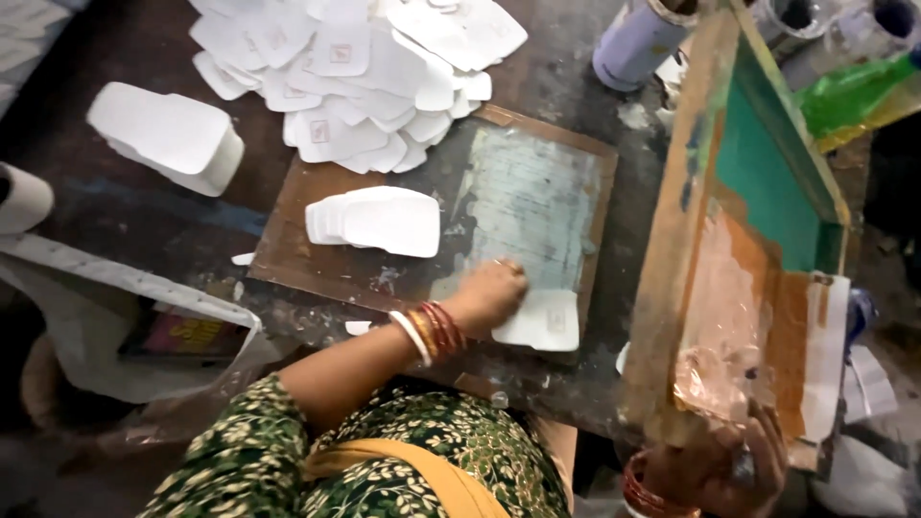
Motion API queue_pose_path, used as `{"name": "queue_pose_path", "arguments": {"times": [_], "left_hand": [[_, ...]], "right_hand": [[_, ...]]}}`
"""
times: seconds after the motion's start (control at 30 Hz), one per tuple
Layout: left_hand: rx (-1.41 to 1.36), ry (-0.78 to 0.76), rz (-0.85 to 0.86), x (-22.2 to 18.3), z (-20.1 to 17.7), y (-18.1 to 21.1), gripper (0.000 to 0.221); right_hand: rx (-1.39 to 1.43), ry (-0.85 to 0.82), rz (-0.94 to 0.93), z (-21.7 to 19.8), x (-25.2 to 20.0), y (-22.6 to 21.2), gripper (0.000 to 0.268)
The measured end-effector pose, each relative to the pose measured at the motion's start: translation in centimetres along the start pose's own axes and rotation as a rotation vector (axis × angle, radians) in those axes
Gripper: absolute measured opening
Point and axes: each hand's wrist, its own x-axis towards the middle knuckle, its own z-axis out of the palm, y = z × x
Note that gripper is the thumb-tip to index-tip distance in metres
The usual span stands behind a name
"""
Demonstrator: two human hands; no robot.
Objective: Manually applying ink through a screen onto small fabric components using a squeegee.
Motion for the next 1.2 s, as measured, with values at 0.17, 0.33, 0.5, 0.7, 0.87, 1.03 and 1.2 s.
{"name": "queue_pose_path", "arguments": {"times": [0.17, 0.33, 0.5, 0.7, 0.87, 1.03, 1.2], "left_hand": [[-0.467, -0.320, -0.163, 1.8, -2.7, -2.5, 0.017], [-0.672, 0.640, -0.338, 0.1, -7.9, -16.0, 0.024], [-0.024, 0.574, -0.369, -6.4, -12.8, -12.7, 0.028], [0.031, 0.361, -0.037, -6.6, -7.8, -7.8, 0.037], [-0.011, 0.331, -0.230, -5.8, -8.2, -5.9, 0.020], [0.122, 0.431, -0.107, -6.5, -6.5, -6.6, 0.024], [-0.011, 0.325, -0.127, -5.9, -5.4, -4.1, 0.010]], "right_hand": [[-0.225, -0.191, -0.308, -0.3, 1.6, 0.1, 0.019], [-0.379, -0.319, -0.483, -1.3, 4.2, -0.9, 0.022], [-0.288, -0.241, -0.320, -0.1, 3.5, -0.7, 0.023], [-0.210, -0.183, -0.136, -1.1, 2.5, -0.9, 0.025], [-0.150, -0.105, 0.000, -2.2, 2.5, -0.2, 0.026], [-0.082, -0.012, 0.161, -2.3, 1.9, 0.4, 0.028], [-0.082, 0.013, 0.170, -1.8, 2.8, -0.5, 0.033]]}}
